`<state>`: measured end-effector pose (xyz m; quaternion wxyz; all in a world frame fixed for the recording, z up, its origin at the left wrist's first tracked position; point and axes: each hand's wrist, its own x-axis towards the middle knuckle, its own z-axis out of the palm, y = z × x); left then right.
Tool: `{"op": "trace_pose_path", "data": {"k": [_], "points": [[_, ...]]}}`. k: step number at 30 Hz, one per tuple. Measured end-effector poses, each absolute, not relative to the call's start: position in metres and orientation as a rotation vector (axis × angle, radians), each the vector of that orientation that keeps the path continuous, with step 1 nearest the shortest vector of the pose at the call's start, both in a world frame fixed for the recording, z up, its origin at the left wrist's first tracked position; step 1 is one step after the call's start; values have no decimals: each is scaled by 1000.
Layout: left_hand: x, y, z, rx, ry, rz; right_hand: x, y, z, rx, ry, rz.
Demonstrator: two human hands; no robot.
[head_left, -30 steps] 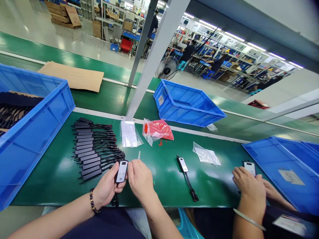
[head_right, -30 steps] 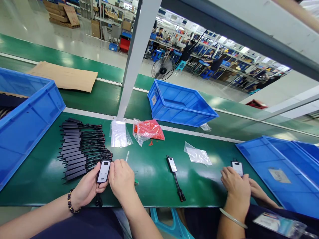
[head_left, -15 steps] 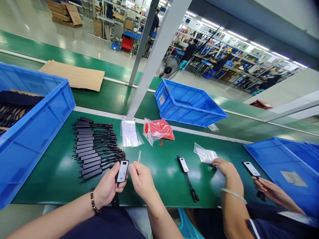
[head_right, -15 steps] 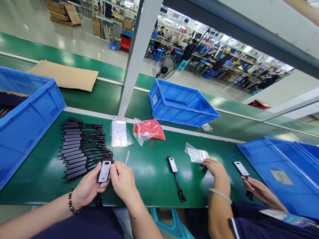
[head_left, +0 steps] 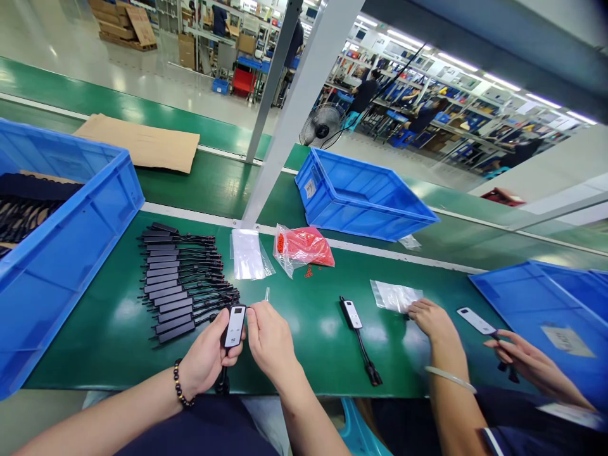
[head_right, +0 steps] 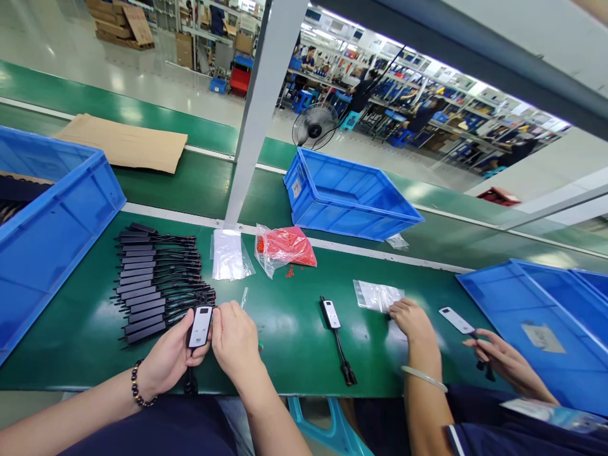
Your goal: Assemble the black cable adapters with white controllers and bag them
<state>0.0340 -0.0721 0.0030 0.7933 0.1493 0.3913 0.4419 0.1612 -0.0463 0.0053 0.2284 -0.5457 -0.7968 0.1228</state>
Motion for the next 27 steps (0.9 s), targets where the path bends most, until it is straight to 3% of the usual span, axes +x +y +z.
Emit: {"op": "trace_pose_path", "data": {"k": [9, 27], "points": [[33, -73, 2, 296, 823, 933, 164, -45, 7, -1462, -2092, 615], [31, -66, 1, 272, 839, 980, 183, -35, 12, -1350, -2123, 736]]}}
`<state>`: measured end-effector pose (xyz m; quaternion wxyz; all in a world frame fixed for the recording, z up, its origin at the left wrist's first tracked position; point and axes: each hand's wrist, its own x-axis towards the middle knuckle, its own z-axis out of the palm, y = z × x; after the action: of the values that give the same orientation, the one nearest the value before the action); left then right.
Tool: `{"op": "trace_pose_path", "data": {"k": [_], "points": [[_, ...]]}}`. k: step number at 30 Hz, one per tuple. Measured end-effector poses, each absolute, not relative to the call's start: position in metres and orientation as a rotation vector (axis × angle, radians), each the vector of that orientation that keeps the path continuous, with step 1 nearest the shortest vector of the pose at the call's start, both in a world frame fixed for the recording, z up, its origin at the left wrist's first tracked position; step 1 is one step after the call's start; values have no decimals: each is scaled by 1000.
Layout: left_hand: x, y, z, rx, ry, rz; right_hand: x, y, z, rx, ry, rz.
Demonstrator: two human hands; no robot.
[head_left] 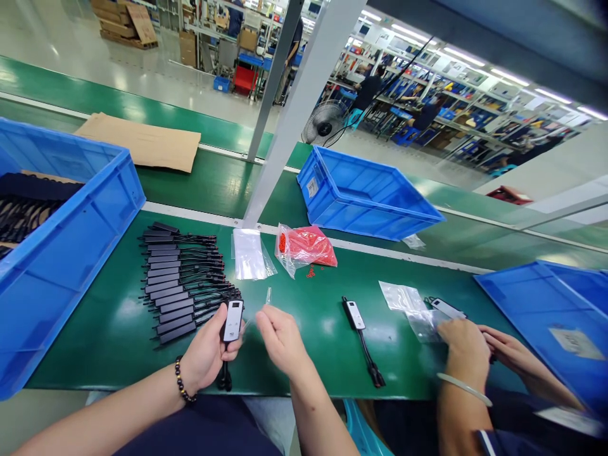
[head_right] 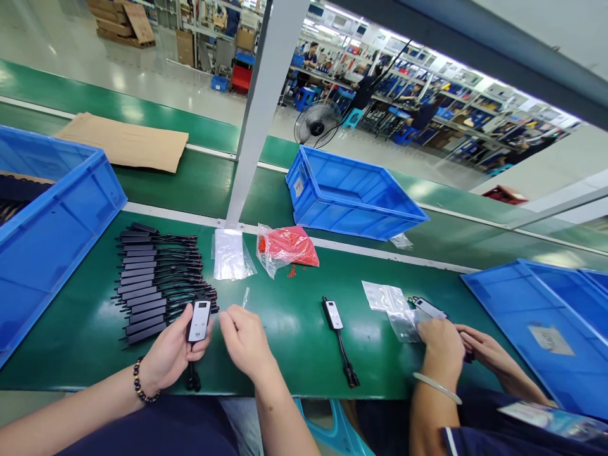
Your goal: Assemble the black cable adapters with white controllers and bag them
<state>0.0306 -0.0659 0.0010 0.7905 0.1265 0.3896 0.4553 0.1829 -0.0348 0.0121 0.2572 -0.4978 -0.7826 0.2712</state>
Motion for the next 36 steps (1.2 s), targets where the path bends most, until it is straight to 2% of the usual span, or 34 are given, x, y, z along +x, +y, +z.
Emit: {"op": "trace_pose_path", "data": {"k": [7, 12, 15, 19, 25, 29, 36], "points": [[28, -64, -1, 238, 853, 1027, 210, 20, -45, -1879, -2260, 183], [28, -65, 2, 218, 838, 1054, 212, 17, -45, -1951, -1975, 66], [29, -63, 4, 179, 776, 1091, 203, -13, -22, -1750, -1881, 238], [36, -63, 6, 144, 695, 1120, 178, -62, -6, -1450, -2015, 744], [50, -70, -3, 339, 695, 1008, 175, -91, -15, -1550, -1837, 884], [46, -74, -10, 625, 703, 860, 224, -89, -12, -1712, -1809, 702], [1, -82, -2, 1427, 1155, 649, 318, -56, -38, -2449, -1744, 158]]}}
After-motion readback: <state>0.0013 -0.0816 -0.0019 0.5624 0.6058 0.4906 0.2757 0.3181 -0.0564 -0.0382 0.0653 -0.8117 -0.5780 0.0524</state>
